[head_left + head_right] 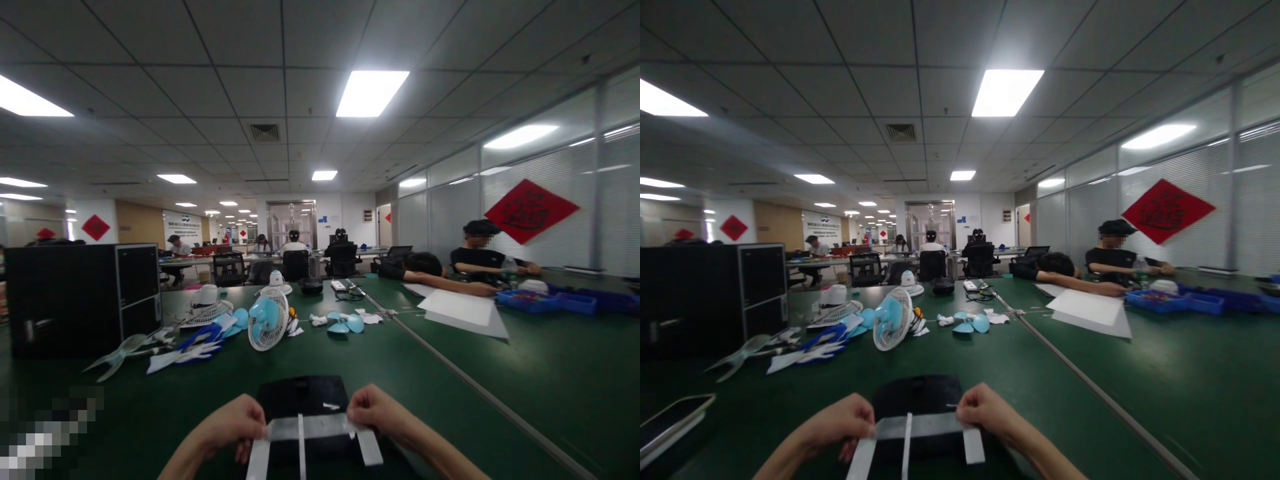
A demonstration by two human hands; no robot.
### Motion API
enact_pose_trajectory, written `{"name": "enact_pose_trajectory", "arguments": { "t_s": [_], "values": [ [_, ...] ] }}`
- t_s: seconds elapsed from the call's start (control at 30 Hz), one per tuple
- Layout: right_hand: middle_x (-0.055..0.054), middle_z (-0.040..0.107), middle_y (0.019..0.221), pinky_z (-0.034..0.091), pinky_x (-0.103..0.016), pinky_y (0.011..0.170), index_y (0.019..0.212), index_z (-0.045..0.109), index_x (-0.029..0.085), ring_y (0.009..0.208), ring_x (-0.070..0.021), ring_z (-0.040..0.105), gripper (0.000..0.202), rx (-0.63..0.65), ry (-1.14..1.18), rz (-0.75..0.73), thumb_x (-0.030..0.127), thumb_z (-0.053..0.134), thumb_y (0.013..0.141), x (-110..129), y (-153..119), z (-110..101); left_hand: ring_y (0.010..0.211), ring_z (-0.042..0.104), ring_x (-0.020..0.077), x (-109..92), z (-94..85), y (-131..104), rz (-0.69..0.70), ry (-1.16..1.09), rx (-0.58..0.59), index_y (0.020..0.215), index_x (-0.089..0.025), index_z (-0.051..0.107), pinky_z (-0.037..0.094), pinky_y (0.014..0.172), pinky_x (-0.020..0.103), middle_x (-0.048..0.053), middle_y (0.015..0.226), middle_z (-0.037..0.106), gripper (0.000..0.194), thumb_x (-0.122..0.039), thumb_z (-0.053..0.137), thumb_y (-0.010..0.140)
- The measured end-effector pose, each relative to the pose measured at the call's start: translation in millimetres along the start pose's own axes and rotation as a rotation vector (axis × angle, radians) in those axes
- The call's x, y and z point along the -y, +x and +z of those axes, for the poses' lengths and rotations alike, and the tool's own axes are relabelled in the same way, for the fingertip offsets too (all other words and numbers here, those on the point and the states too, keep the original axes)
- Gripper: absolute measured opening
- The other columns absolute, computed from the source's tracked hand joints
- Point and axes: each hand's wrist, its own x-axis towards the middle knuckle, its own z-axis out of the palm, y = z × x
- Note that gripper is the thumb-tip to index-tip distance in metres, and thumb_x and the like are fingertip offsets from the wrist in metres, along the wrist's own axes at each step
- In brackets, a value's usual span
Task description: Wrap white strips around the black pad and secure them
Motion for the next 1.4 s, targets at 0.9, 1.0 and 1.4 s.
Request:
{"name": "enact_pose_trajectory", "arguments": {
  "t_s": [0.9,1.0,1.4],
  "values": [
    [-0.004,0.072,0.079,0.041,-0.022,0.06,0.08,0.072,0.016,0.072,-0.0164,0.064,0.016,-0.215,-0.483,-0.141,0.017,0.057,0.077,-11,7,18,0.076,0.058,0.0189,-9,2.6,1,0.018,0.423,-0.153,0.078,-0.016,0.07,0.036,0.06,0.025,0.0,0.076,0.066,0.024,-0.034,0.061,0.067],
    [-0.003,0.071,0.08,0.041,-0.022,0.061,0.08,0.072,0.016,0.072,-0.0161,0.063,0.015,-0.233,-0.519,-0.143,0.016,0.058,0.076,-12,7,19,0.074,0.058,0.0189,-13,5.6,0,0.008,0.45,-0.166,0.077,-0.016,0.07,0.036,0.059,0.025,0.0,0.074,0.065,0.021,-0.032,0.06,0.067],
    [-0.004,0.07,0.085,0.04,-0.024,0.066,0.083,0.07,0.018,0.077,-0.0175,0.061,0.013,-0.259,-0.634,-0.131,0.015,0.06,0.075,-7,5,22,0.091,0.056,0.0174,-10,20.7,2,0.318,0.613,-0.18,0.108,-0.024,0.063,0.042,0.078,0.027,0.003,0.102,0.062,0.037,-0.016,0.05,0.074]
  ]
}}
